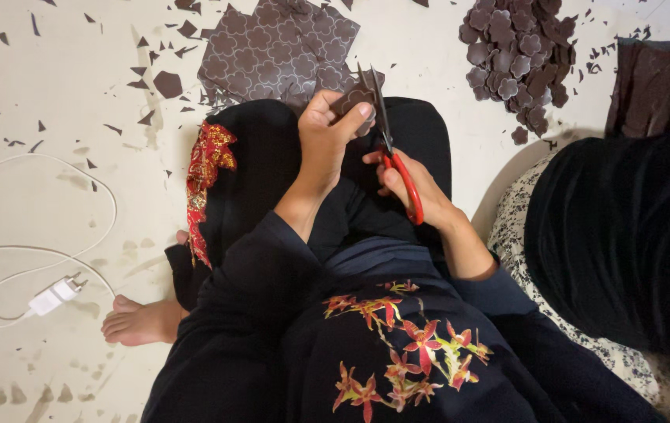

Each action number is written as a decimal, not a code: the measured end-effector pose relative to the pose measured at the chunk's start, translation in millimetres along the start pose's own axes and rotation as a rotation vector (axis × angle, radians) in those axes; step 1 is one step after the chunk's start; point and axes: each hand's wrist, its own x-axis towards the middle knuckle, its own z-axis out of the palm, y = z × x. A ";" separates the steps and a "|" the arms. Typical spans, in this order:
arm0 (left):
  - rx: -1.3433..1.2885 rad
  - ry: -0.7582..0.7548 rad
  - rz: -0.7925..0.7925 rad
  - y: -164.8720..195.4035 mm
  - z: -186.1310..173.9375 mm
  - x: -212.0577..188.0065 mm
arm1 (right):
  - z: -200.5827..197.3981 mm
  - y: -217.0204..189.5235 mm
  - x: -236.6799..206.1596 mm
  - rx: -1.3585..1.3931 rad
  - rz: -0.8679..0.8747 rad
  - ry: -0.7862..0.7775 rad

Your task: The person sits on the floor and uses red-handled scissors to cut a dark patterned fabric into small shapes. The person repeatedly picks up pieces of fabric, cuts them, and places the cut pieces on the floor.

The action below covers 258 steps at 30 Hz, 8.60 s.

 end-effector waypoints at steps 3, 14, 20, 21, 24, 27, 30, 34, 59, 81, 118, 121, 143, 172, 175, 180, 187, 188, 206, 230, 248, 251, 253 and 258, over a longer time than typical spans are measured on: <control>0.025 -0.014 0.010 -0.3 -0.3 -0.7 | 0.3 2.1 0.8 -0.015 -0.020 0.001; 0.075 -0.027 0.046 1.0 0.8 -2.7 | 3.6 8.1 2.0 0.039 -0.014 0.005; 0.010 -0.056 0.027 2.6 0.4 -4.2 | 9.6 13.8 2.7 0.074 0.010 0.063; 0.009 -0.058 0.025 2.3 0.7 -4.5 | 9.7 15.0 2.1 0.089 0.011 0.067; -0.011 -0.061 0.006 2.5 0.4 -3.9 | 11.7 17.5 3.6 0.101 -0.009 0.071; -0.043 -0.064 -0.025 1.7 0.0 -3.5 | 13.8 19.4 4.5 0.096 0.003 0.092; -0.031 -0.062 -0.035 1.6 -1.6 -3.5 | 15.0 19.8 4.2 0.127 0.030 0.113; -0.041 -0.056 -0.063 1.4 -1.7 -2.6 | 12.9 18.9 2.3 0.097 0.024 0.109; 0.127 -0.100 -0.140 11.6 -0.4 -3.9 | -28.0 -31.6 -15.5 -0.249 -0.010 -0.019; 0.182 -0.074 -0.121 15.8 2.2 -7.7 | -23.9 -28.8 -8.1 -0.083 -0.051 -0.151; 0.123 -0.134 -0.066 14.1 -2.7 -5.7 | -7.3 3.8 -4.5 0.008 0.034 0.044; 0.150 -0.153 -0.052 15.2 -4.3 -5.3 | -17.6 -1.5 -8.8 -0.017 0.049 0.016; 0.188 -0.196 -0.106 11.2 -11.1 -1.3 | -46.6 -26.3 -18.4 -0.189 -0.002 -0.087; 0.284 -0.191 -0.043 17.2 -5.4 -4.6 | -41.1 -10.2 -19.8 -0.118 0.093 -0.054; 0.282 -0.177 -0.044 14.9 -5.3 -4.7 | -32.8 -5.9 -20.4 -0.073 0.082 -0.023; 0.287 -0.162 -0.030 13.2 -5.9 -4.5 | -21.8 0.9 -17.5 -0.014 0.084 0.004; 0.273 -0.175 -0.045 14.2 -7.5 -4.1 | -21.1 7.8 -18.1 0.030 0.057 0.008; 0.267 -0.184 -0.046 14.3 -8.4 -3.8 | -24.0 8.2 -19.1 0.022 0.061 0.003; 0.159 -0.280 -0.126 12.1 -12.1 -0.9 | -33.2 -16.3 -17.0 -0.084 0.040 -0.104; 0.162 -0.273 -0.183 19.8 -8.0 -3.2 | -55.1 7.8 -23.8 0.001 0.067 -0.101; 0.238 -0.232 -0.204 14.2 -9.4 -1.8 | -45.1 -3.7 -21.2 -0.037 0.051 -0.107; 0.228 -0.232 -0.187 13.0 -9.8 -2.1 | -43.0 0.0 -22.5 -0.026 0.061 -0.103; 0.193 -0.231 -0.178 11.9 -9.6 -2.8 | -41.4 4.8 -23.4 -0.025 0.071 -0.074; 0.107 -0.242 -0.175 13.3 -11.6 -3.0 | -32.1 21.5 -20.1 0.035 0.046 -0.033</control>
